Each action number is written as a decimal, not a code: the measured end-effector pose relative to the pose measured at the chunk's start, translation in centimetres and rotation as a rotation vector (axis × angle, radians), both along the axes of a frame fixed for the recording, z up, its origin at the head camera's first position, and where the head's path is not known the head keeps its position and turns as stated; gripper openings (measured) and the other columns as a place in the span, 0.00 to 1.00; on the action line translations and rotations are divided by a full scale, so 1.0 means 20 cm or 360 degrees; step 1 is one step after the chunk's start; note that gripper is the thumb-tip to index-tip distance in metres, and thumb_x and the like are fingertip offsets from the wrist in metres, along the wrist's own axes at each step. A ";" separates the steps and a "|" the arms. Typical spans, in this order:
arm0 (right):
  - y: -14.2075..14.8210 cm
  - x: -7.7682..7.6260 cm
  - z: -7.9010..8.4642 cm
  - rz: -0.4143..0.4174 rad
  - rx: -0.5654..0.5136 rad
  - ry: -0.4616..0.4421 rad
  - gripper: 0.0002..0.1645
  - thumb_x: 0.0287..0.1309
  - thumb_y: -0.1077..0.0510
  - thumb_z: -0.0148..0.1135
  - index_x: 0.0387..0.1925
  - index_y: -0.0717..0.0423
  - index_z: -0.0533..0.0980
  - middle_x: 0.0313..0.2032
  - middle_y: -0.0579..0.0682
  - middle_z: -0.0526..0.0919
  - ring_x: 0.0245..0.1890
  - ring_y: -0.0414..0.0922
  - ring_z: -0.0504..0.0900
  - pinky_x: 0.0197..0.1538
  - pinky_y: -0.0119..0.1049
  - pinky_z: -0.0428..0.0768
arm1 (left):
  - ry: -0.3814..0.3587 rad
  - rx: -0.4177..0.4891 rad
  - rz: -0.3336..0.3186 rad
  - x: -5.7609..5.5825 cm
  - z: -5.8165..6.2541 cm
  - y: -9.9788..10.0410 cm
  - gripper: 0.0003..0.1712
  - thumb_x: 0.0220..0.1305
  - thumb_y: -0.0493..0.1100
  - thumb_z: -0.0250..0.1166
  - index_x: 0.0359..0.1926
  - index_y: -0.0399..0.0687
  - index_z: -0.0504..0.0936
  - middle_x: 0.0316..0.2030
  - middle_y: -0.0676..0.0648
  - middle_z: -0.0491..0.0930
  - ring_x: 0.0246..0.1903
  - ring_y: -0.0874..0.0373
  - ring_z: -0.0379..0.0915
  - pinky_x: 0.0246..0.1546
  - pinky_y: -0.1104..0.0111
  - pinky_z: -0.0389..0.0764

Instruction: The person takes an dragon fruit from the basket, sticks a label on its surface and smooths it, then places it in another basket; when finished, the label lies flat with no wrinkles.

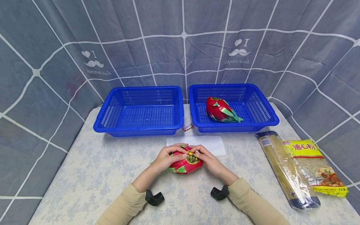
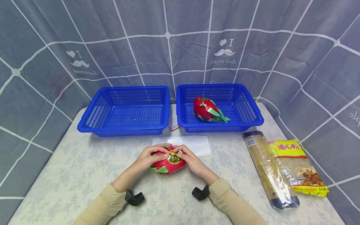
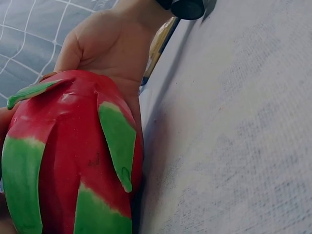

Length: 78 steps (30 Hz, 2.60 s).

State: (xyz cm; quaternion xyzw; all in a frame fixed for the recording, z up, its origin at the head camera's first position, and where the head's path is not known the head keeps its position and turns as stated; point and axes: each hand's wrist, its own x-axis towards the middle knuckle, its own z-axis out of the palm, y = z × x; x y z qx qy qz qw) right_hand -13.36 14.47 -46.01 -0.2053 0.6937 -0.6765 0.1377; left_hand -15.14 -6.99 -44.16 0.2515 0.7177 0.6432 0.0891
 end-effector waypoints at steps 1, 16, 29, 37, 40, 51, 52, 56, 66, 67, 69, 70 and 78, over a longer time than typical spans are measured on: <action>0.00 0.00 0.00 0.0020 -0.0017 0.0001 0.16 0.69 0.61 0.39 0.50 0.67 0.66 0.65 0.61 0.61 0.68 0.55 0.52 0.66 0.41 0.53 | 0.0002 0.0001 -0.0005 0.00 0.00 0.00 0.09 0.55 0.34 0.67 0.37 0.33 0.84 0.53 0.41 0.77 0.58 0.50 0.68 0.61 0.59 0.63; 0.01 -0.01 -0.01 0.0028 -0.0021 -0.0016 0.19 0.71 0.55 0.44 0.55 0.65 0.64 0.66 0.60 0.59 0.67 0.54 0.54 0.60 0.30 0.64 | 0.0138 -0.0177 0.0191 0.04 0.03 0.01 0.09 0.58 0.37 0.66 0.40 0.40 0.85 0.59 0.36 0.71 0.62 0.47 0.62 0.62 0.46 0.56; -0.02 0.01 -0.03 -0.0058 -0.0057 0.0125 0.19 0.61 0.64 0.58 0.50 0.66 0.63 0.63 0.65 0.62 0.62 0.54 0.66 0.53 0.31 0.74 | 0.0296 -0.0122 0.0392 0.15 0.16 0.08 0.08 0.49 0.31 0.71 0.33 0.33 0.85 0.49 0.34 0.78 0.57 0.41 0.69 0.57 0.54 0.69; -0.01 0.01 -0.02 0.0061 -0.0129 0.0191 0.25 0.54 0.67 0.65 0.49 0.66 0.62 0.63 0.67 0.60 0.55 0.49 0.74 0.50 0.34 0.77 | 0.0265 -0.0127 0.0433 0.16 0.17 0.09 0.11 0.42 0.32 0.76 0.31 0.33 0.86 0.49 0.36 0.78 0.55 0.43 0.71 0.54 0.64 0.71; 0.00 0.01 -0.01 0.0083 -0.0133 0.0141 0.24 0.54 0.67 0.64 0.49 0.66 0.63 0.64 0.66 0.59 0.58 0.56 0.70 0.50 0.35 0.77 | 0.0270 -0.0124 0.0368 0.15 0.17 0.08 0.10 0.44 0.32 0.75 0.31 0.33 0.86 0.50 0.36 0.78 0.55 0.42 0.71 0.54 0.66 0.71; 0.00 0.01 -0.02 0.0026 -0.0238 0.0087 0.22 0.54 0.67 0.64 0.50 0.66 0.67 0.63 0.67 0.62 0.64 0.45 0.63 0.57 0.32 0.71 | 0.0100 -0.0012 0.0148 0.04 0.02 0.03 0.08 0.53 0.31 0.67 0.37 0.31 0.84 0.54 0.35 0.75 0.61 0.45 0.65 0.63 0.50 0.56; 0.00 0.01 -0.02 0.0019 -0.0262 0.0074 0.21 0.54 0.67 0.64 0.49 0.64 0.68 0.63 0.67 0.62 0.63 0.43 0.64 0.57 0.32 0.71 | 0.0080 -0.0004 0.0140 0.04 0.01 0.03 0.09 0.53 0.31 0.67 0.37 0.31 0.84 0.54 0.36 0.75 0.61 0.45 0.64 0.64 0.51 0.55; -0.01 0.01 -0.04 -0.0012 -0.0313 0.0047 0.19 0.53 0.66 0.65 0.47 0.56 0.72 0.62 0.65 0.64 0.62 0.41 0.66 0.57 0.32 0.70 | 0.0085 0.0011 0.0134 0.04 0.01 0.03 0.09 0.54 0.30 0.67 0.38 0.31 0.84 0.54 0.36 0.75 0.60 0.45 0.65 0.63 0.52 0.57; -0.01 0.02 -0.07 -0.0153 -0.0307 0.0015 0.17 0.50 0.64 0.68 0.43 0.46 0.81 0.61 0.59 0.70 0.60 0.40 0.69 0.57 0.32 0.71 | 0.0153 -0.0014 0.0198 0.12 0.14 0.05 0.11 0.46 0.28 0.71 0.35 0.30 0.84 0.51 0.34 0.76 0.56 0.39 0.68 0.53 0.71 0.69; -0.01 0.02 -0.07 -0.0166 -0.0322 -0.0005 0.17 0.49 0.64 0.69 0.42 0.44 0.82 0.61 0.60 0.70 0.60 0.39 0.69 0.57 0.32 0.71 | 0.0147 -0.0011 0.0200 0.11 0.14 0.05 0.11 0.46 0.28 0.71 0.34 0.30 0.84 0.51 0.34 0.76 0.56 0.39 0.68 0.55 0.70 0.69; -0.01 0.02 -0.07 -0.0178 -0.0347 -0.0039 0.17 0.47 0.64 0.71 0.38 0.42 0.84 0.61 0.62 0.69 0.59 0.40 0.69 0.56 0.32 0.71 | 0.0136 -0.0010 0.0178 0.10 0.11 0.05 0.10 0.47 0.28 0.71 0.34 0.29 0.83 0.51 0.33 0.76 0.57 0.40 0.67 0.57 0.66 0.67; -0.02 0.02 -0.06 -0.0185 -0.0350 -0.0053 0.17 0.46 0.64 0.71 0.37 0.41 0.84 0.61 0.63 0.68 0.59 0.40 0.69 0.56 0.32 0.72 | 0.0121 -0.0004 0.0157 0.09 0.09 0.05 0.09 0.48 0.28 0.70 0.34 0.29 0.83 0.51 0.33 0.76 0.57 0.40 0.67 0.58 0.64 0.66; -0.02 0.02 -0.04 -0.0209 -0.0351 -0.0125 0.15 0.42 0.65 0.73 0.31 0.41 0.84 0.59 0.63 0.70 0.57 0.41 0.70 0.54 0.30 0.73 | -0.0135 0.0051 0.0010 0.03 0.03 0.01 0.11 0.53 0.33 0.66 0.38 0.30 0.83 0.55 0.39 0.74 0.60 0.48 0.64 0.62 0.54 0.55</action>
